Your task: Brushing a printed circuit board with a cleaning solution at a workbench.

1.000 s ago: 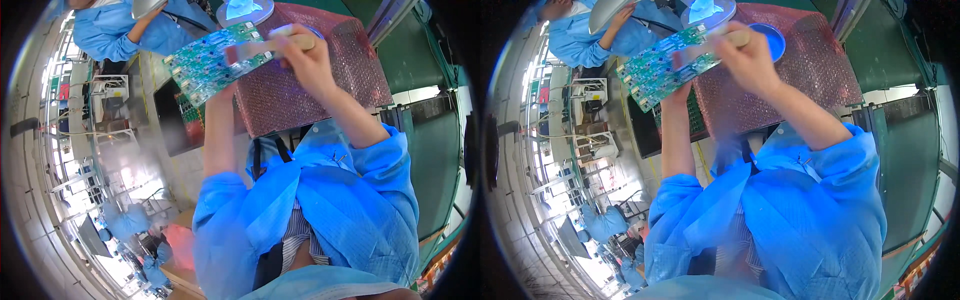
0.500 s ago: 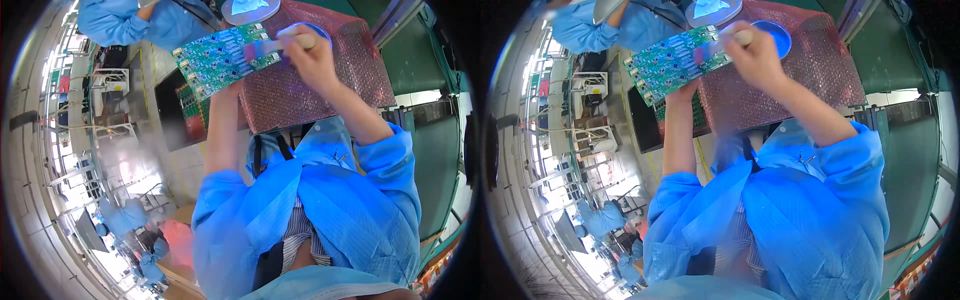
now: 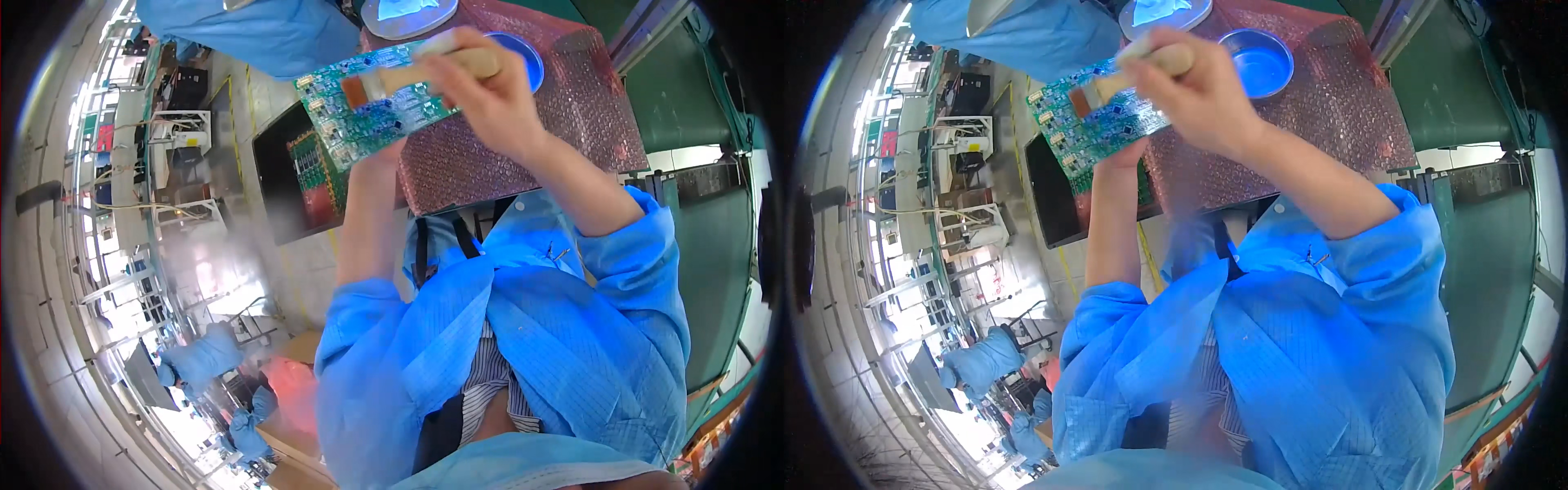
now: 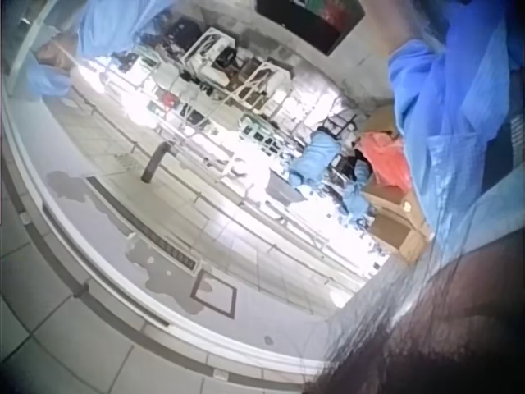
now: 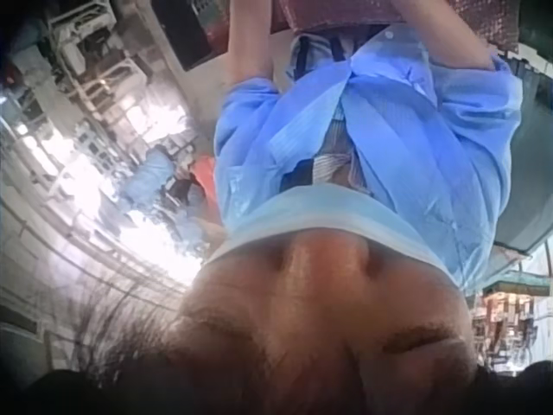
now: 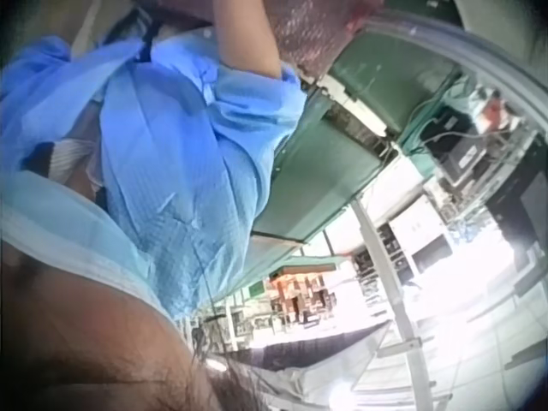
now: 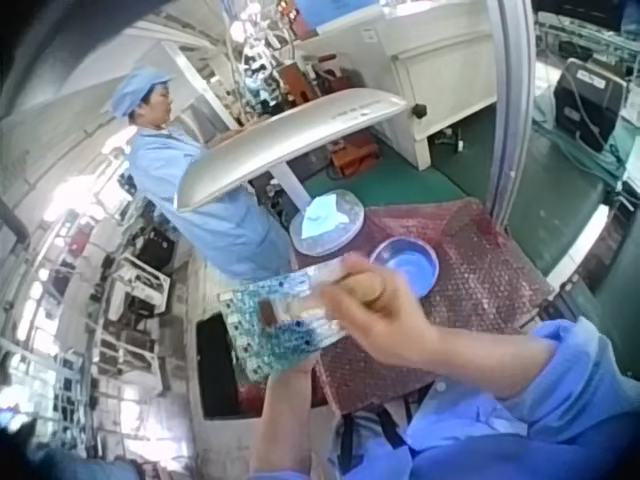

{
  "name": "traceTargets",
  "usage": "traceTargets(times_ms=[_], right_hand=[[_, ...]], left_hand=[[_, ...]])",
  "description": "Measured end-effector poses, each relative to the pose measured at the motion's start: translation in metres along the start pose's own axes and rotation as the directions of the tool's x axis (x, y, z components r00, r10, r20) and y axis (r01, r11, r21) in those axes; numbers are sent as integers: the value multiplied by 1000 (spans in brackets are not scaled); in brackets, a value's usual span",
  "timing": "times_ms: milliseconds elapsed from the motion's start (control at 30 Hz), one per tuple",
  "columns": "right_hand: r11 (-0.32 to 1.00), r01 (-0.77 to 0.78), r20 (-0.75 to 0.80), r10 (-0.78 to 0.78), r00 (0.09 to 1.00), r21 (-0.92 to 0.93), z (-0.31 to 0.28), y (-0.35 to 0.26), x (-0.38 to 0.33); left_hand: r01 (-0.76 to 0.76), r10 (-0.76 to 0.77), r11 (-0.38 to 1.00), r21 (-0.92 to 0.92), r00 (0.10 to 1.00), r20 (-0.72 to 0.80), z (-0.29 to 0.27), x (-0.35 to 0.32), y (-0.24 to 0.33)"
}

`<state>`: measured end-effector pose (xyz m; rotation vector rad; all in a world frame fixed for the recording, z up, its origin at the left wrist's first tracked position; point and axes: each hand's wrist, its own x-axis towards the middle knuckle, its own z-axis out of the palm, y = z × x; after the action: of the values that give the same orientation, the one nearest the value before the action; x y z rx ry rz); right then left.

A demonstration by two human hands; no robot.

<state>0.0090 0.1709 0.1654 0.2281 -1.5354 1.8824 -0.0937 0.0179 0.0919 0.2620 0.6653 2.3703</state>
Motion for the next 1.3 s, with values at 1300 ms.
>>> traceTargets(times_ms=[1300], right_hand=[[933,-341,-78,334,939,-115,-26,31,-28]], left_hand=[[-114,114,992,-49,993,-8,-4,-13,25]])
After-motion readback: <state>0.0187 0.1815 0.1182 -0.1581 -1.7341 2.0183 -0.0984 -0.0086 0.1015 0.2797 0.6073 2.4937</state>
